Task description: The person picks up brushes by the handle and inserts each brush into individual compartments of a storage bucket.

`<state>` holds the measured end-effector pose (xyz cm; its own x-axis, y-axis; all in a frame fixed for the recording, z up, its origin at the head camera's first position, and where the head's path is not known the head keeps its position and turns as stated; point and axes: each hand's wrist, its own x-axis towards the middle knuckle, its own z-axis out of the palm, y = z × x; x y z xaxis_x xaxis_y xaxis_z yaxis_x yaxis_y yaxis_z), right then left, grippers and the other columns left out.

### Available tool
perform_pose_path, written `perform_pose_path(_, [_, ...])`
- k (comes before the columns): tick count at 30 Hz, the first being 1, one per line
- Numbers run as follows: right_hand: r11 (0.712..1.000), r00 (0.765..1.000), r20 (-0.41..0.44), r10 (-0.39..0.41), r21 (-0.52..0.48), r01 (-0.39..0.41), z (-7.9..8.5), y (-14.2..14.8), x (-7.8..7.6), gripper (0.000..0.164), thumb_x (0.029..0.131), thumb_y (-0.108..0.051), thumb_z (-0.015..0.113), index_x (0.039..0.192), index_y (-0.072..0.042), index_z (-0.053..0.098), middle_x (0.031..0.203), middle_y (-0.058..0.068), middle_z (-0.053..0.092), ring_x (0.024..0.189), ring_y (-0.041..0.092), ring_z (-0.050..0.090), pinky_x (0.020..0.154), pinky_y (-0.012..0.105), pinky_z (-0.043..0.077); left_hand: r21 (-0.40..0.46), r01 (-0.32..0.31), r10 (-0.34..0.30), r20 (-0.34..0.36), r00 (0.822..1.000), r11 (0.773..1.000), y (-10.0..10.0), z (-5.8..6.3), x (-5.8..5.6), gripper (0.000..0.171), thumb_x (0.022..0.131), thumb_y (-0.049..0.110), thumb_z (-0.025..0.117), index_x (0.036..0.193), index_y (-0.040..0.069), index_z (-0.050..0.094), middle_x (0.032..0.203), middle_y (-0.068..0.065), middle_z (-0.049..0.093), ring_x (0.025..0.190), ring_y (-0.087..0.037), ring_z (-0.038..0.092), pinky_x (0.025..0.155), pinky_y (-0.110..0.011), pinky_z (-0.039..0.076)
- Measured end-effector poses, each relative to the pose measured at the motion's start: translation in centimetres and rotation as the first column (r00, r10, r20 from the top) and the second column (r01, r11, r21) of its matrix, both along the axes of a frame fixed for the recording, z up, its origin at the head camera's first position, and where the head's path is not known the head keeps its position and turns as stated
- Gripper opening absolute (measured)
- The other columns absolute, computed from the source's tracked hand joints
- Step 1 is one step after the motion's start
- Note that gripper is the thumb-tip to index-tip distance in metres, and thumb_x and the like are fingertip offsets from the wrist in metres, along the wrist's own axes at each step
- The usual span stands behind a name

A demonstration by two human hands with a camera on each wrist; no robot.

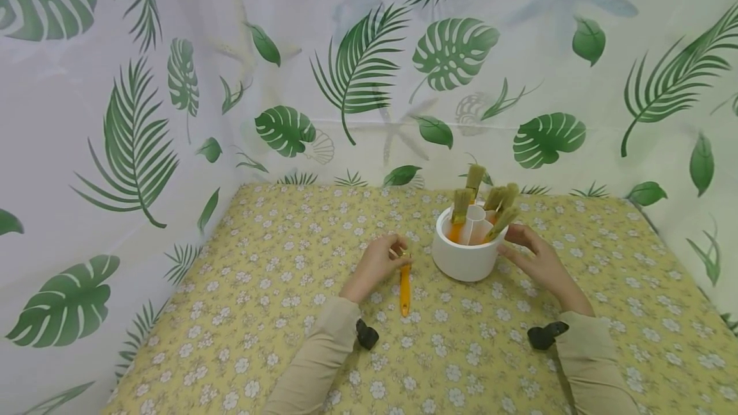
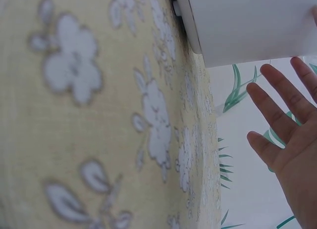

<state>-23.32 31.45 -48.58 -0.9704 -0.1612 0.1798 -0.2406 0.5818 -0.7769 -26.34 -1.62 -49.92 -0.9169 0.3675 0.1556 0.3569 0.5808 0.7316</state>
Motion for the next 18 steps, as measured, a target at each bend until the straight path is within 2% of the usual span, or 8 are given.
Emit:
perform_pose_path(10, [1.000,1.000,-0.011,-0.008,0.009,0.008,-0.19,0.07,-0.05,0.062,0.092,-0.039,0.055,0.142,-0.009,0.033,0.136,0.021,0.044,0.124,0.043,0.039,0.091,0.063,0.038,-0.025,0.002,-0.001,0.048,0.999,1.000,-0.09,-0.13,0.17,0.031,0.084,0.024,0.070,0.108,0.007,0.060,0.092,-0.005,0.062,0.079,-0.011,0.057,0.062,-0.021,0.048])
perform_pose_path(18, [1.000,1.000,0.022,0.007,-0.015,-0.007,-0.27,0.14,-0.07,0.063,0.092,-0.038,0.056,0.143,-0.011,0.031,0.138,0.019,0.042,0.126,0.042,0.037,0.093,0.063,0.037,-0.037,-0.012,0.015,0.072,0.997,0.999,0.00,-0.19,0.32,0.034,0.082,0.023,0.071,0.107,0.005,0.058,0.082,-0.002,0.056,0.069,-0.011,0.049,0.057,-0.021,0.043])
